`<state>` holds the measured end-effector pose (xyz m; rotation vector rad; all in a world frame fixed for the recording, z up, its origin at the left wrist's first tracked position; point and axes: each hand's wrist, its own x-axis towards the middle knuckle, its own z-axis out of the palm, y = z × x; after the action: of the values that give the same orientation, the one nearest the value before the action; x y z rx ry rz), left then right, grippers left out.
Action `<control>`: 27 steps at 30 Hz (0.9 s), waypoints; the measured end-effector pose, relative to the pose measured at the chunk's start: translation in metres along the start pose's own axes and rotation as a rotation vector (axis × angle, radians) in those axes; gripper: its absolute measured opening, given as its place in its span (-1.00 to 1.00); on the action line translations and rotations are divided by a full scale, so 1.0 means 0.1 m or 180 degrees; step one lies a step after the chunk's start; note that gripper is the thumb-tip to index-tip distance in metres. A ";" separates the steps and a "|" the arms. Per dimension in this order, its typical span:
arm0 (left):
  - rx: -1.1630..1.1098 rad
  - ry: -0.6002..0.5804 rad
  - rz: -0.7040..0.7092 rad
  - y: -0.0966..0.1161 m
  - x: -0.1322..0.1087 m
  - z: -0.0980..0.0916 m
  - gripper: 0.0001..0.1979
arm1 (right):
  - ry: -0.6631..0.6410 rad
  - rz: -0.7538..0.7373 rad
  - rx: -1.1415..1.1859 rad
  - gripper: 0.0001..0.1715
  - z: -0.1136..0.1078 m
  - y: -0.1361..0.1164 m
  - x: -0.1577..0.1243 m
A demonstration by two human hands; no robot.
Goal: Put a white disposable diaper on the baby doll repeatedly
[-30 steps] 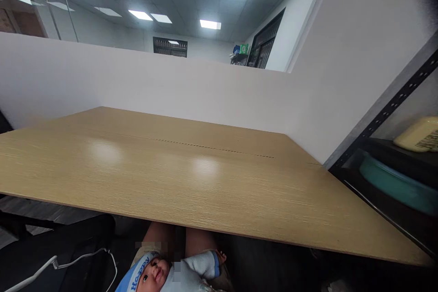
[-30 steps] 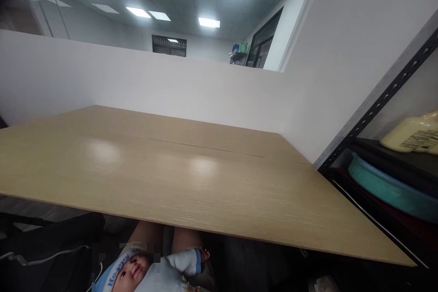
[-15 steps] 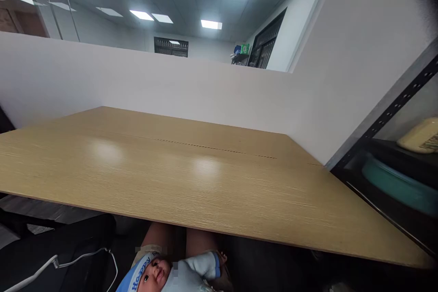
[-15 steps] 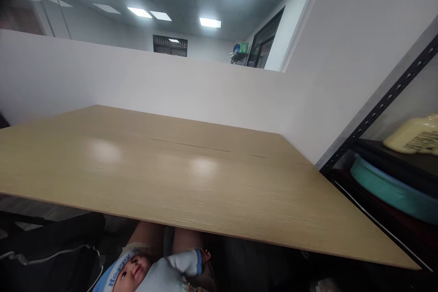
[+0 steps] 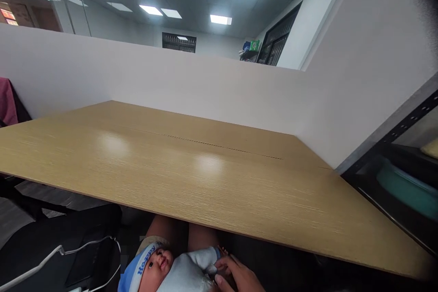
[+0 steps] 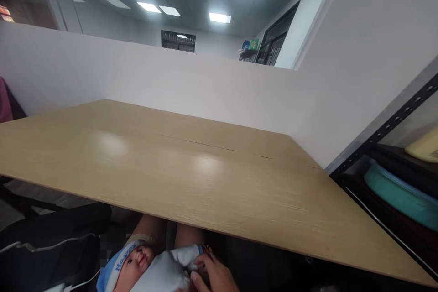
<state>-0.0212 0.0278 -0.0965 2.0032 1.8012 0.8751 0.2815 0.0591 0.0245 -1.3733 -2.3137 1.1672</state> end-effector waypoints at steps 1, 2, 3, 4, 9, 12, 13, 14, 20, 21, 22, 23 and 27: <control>-0.0046 -0.0086 -0.0074 0.07 0.04 -0.04 -0.67 | 0.0017 0.0116 0.0119 -0.59 0.03 0.11 -0.01; -0.0103 -0.0219 -0.0075 0.14 0.07 -0.06 -0.64 | -0.0030 0.0178 0.0240 -0.59 0.07 0.18 -0.02; -0.0161 -0.0355 -0.0034 0.20 0.08 -0.06 -0.63 | -0.0100 0.0190 0.0345 -0.60 0.12 0.23 -0.02; -0.0214 -0.0472 0.0034 0.26 0.07 -0.05 -0.62 | -0.0142 0.0191 0.0433 -0.61 0.17 0.25 -0.02; -0.0551 -0.1003 0.0546 0.53 -0.18 0.06 -0.67 | 0.0038 0.0325 0.0440 -0.64 0.32 0.26 0.09; -0.0816 -0.1381 0.0942 0.71 -0.25 0.10 -0.60 | 0.0089 0.0451 0.0247 -0.65 0.33 0.29 0.11; -0.0859 -0.1464 0.0969 0.77 -0.24 0.10 -0.59 | 0.0118 0.0473 0.0187 -0.67 0.34 0.30 0.10; -0.0882 -0.1533 0.0945 0.82 -0.21 0.09 -0.59 | 0.0142 0.0472 0.0151 -0.68 0.34 0.31 0.10; -0.1406 -0.1580 0.0465 1.15 -0.02 -0.16 -0.81 | 0.0542 0.0418 0.0097 -0.67 0.39 0.46 0.24; -0.1501 -0.1548 0.0420 1.20 -0.01 -0.22 -0.83 | 0.0612 0.0444 0.0077 -0.66 0.39 0.48 0.28; -0.1574 -0.1528 0.0430 1.25 -0.01 -0.28 -0.85 | 0.0661 0.0471 0.0062 -0.65 0.37 0.48 0.31; -0.1630 -0.1491 0.0482 1.29 -0.02 -0.33 -0.86 | 0.0703 0.0483 0.0049 -0.64 0.35 0.46 0.32; -0.1596 -0.1544 0.0828 1.30 -0.15 -0.57 -0.75 | 0.0608 0.0075 0.0116 -0.64 0.16 0.03 0.16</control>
<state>0.0451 -0.0173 0.0212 1.9144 0.9638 0.7309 0.2664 0.0645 0.0085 -1.4352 -2.1400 1.0302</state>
